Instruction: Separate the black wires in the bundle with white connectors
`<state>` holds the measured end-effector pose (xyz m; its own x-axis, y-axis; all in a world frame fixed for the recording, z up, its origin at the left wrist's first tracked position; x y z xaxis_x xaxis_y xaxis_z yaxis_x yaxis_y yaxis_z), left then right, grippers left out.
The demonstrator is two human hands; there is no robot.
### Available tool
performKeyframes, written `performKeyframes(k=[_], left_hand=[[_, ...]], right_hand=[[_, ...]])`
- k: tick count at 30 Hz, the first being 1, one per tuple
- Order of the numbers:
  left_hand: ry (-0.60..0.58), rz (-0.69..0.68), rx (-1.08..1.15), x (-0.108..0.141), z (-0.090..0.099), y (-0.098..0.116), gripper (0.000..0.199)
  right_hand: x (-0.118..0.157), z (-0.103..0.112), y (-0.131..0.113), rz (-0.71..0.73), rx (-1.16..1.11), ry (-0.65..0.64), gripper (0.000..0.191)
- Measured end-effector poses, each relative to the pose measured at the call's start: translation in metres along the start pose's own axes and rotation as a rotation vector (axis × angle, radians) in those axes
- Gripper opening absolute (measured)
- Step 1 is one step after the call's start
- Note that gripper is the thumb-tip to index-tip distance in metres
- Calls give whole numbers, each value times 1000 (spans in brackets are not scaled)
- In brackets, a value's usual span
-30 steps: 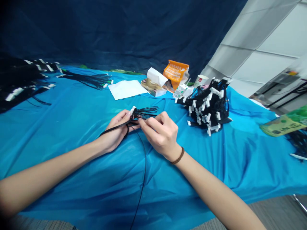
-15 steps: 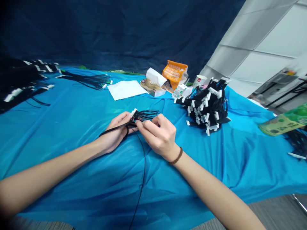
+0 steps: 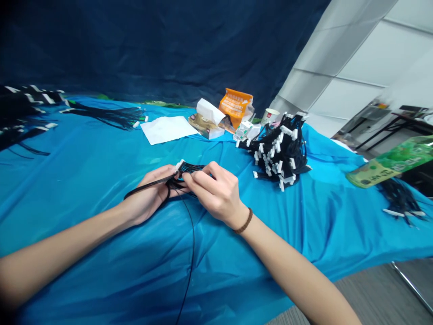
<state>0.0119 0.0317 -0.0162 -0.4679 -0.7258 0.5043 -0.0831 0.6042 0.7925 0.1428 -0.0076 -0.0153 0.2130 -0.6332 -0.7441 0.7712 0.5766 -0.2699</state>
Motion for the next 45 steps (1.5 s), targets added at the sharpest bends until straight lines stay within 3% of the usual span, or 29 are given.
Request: performKeyframes(k=[8,22,34,45], left_hand=[[-27,-1,54,1,-1,4,11],[47,98,143,0,4,0,13],[-43,-20,-27,1,-2,4,14],[-11,-55,-56,2,-5,4,13]], right_hand=[[-1,1,0,9,-34,5,8],[-4,1,5,-40,-45,-39,5],[-5,4,1,-76,-60,58,4],[-4,6,0,-40,-32,61,5]])
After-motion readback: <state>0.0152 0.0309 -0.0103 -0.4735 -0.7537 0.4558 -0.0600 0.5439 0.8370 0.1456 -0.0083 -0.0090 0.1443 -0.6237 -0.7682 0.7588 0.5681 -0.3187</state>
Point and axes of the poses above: each hand's wrist, its own x-axis away from the middle knuckle, its own z-axis out of the back of the hand, y = z × x, the point moved 4 cm from there along -x, towards the middle knuckle, and after that the axes turned 7 degrees about -y, right-handed, at the moved point
